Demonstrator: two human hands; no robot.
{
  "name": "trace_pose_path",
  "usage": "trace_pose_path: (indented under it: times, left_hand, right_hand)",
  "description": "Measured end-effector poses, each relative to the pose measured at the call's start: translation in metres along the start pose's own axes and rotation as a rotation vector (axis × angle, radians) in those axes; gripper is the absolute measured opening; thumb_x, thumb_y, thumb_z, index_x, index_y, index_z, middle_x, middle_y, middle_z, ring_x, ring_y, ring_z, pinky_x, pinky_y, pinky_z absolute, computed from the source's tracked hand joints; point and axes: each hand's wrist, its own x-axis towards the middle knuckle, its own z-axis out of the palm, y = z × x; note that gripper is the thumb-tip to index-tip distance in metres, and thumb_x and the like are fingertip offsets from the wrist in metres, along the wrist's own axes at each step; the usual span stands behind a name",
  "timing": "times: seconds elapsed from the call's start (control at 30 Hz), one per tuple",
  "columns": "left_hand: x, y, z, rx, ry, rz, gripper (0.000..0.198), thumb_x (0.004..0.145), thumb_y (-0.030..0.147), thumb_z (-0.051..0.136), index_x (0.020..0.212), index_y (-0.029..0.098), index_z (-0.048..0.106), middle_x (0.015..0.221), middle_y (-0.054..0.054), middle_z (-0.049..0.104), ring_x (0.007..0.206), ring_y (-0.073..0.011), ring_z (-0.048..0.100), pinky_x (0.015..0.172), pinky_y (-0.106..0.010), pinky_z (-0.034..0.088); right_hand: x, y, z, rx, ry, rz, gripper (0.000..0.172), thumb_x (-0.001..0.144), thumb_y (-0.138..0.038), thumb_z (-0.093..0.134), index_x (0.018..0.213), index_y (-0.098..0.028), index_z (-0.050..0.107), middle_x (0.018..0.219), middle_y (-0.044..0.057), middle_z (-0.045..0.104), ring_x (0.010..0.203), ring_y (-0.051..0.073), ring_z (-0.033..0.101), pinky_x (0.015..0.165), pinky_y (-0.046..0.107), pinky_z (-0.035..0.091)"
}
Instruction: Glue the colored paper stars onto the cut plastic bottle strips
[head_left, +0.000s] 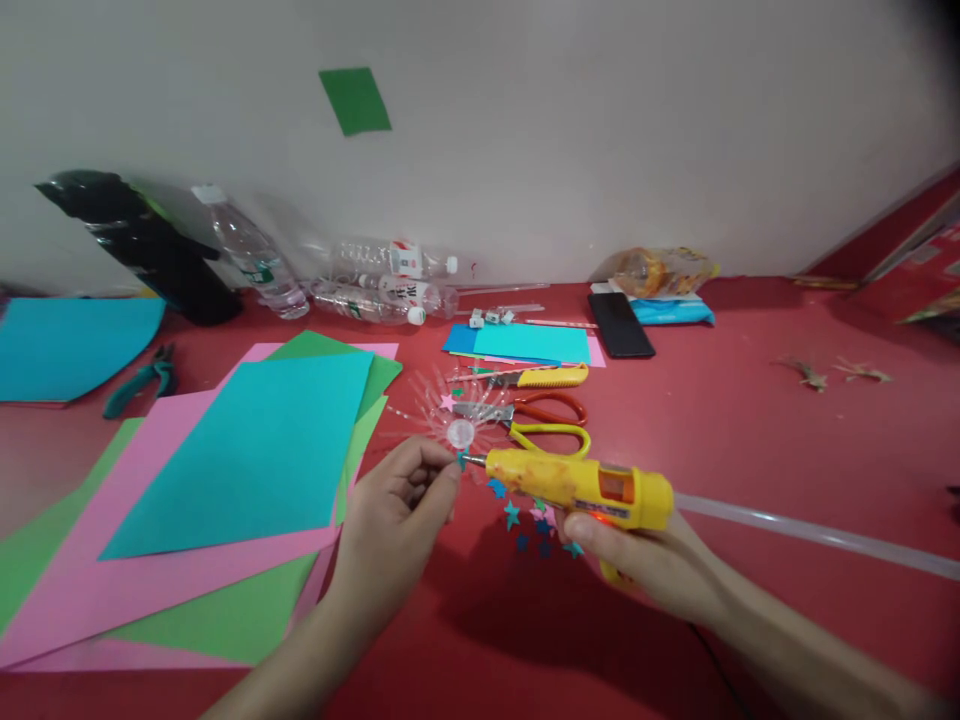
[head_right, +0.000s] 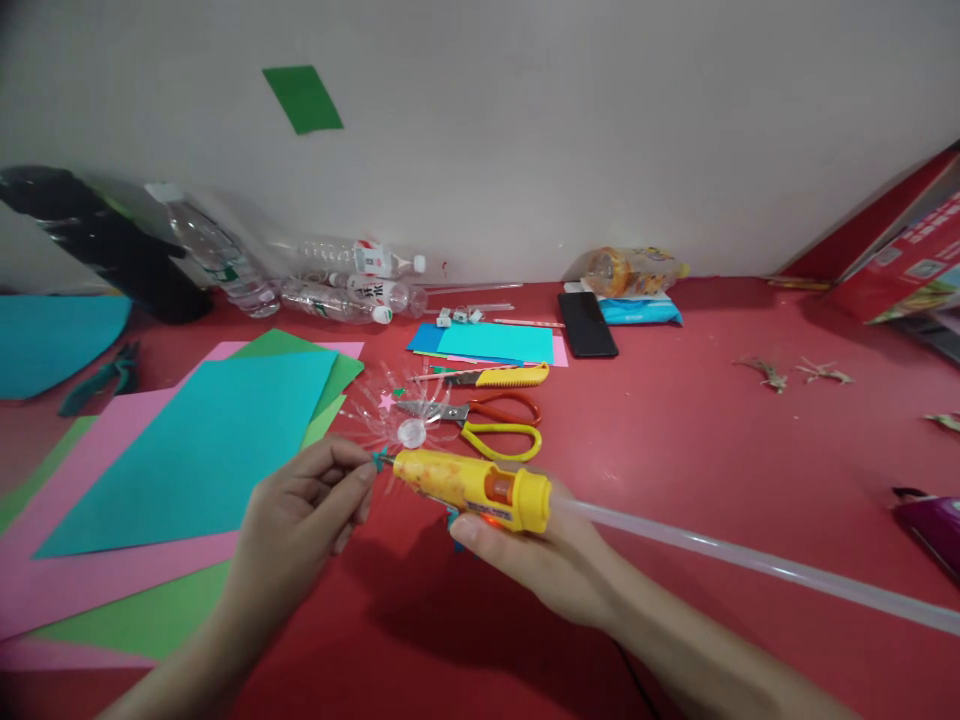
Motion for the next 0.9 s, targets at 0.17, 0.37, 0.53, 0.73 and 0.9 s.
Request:
trace_pose_path:
  times: [0.17, 0.37, 0.53, 0.73, 0.9]
  left_hand:
    - [0.0001, -0.0004, 0.0, -0.007, 0.005, -0.007, 0.014, 0.082, 0.023, 0.053, 0.068, 0.019, 0.055, 0.047, 0.009, 0.049, 0.033, -0.0036, 0.039, 0.034, -0.016, 0.031]
    - [-0.0002, -0.0012, 0.0008, -0.002, 0.008, -0.011, 0.014, 0.082, 0.023, 0.053, 0.068, 0.02, 0.055, 0.047, 0.009, 0.049, 0.033, -0.0038, 0.039, 0.034, -0.016, 0.031]
    - [-0.0004, 0.0015, 0.0012, 0.0, 0.002, -0.001, 0.015, 0.082, 0.024, 0.053, 0.068, 0.02, 0.054, 0.047, 0.009, 0.049, 0.033, -0.0038, 0.038, 0.033, -0.016, 0.03]
    - [-0.0001, 0.0005, 0.0022, 0.013, 0.015, 0.012, 0.014, 0.082, 0.023, 0.053, 0.069, 0.019, 0.055, 0.049, 0.009, 0.049, 0.033, -0.0036, 0.038, 0.034, -0.016, 0.031]
    - [-0.001, -0.0005, 0.0014, 0.018, 0.014, 0.014, 0.014, 0.082, 0.023, 0.053, 0.069, 0.019, 0.056, 0.048, 0.009, 0.049, 0.033, -0.0039, 0.039, 0.034, -0.016, 0.031]
  right_hand:
    - [-0.0016, 0.0011, -0.0011, -0.016, -0.007, 0.02, 0.029, 0.091, -0.049, 0.058, 0.097, -0.021, 0.065, 0.072, -0.003, 0.048, 0.058, 0.008, 0.037, 0.049, 0.019, 0.035]
    - [-0.0003, 0.0016, -0.0006, -0.022, 0.006, 0.021, 0.031, 0.09, -0.052, 0.059, 0.091, -0.021, 0.062, 0.066, -0.005, 0.041, 0.053, 0.007, 0.03, 0.044, 0.018, 0.028]
    - [0.0003, -0.0012, 0.0004, -0.044, 0.024, 0.026, 0.033, 0.088, -0.054, 0.059, 0.089, -0.02, 0.061, 0.063, -0.005, 0.042, 0.053, 0.008, 0.035, 0.044, 0.018, 0.031]
    - [-0.0003, -0.0019, 0.0011, -0.094, 0.075, 0.041, 0.035, 0.086, -0.055, 0.061, 0.085, -0.02, 0.062, 0.069, -0.002, 0.052, 0.057, 0.009, 0.043, 0.048, 0.02, 0.039]
    - [0.0013, -0.0063, 0.0026, -0.111, 0.099, 0.056, 0.031, 0.082, -0.049, 0.065, 0.087, -0.019, 0.062, 0.073, 0.0, 0.059, 0.056, 0.009, 0.048, 0.05, 0.021, 0.043]
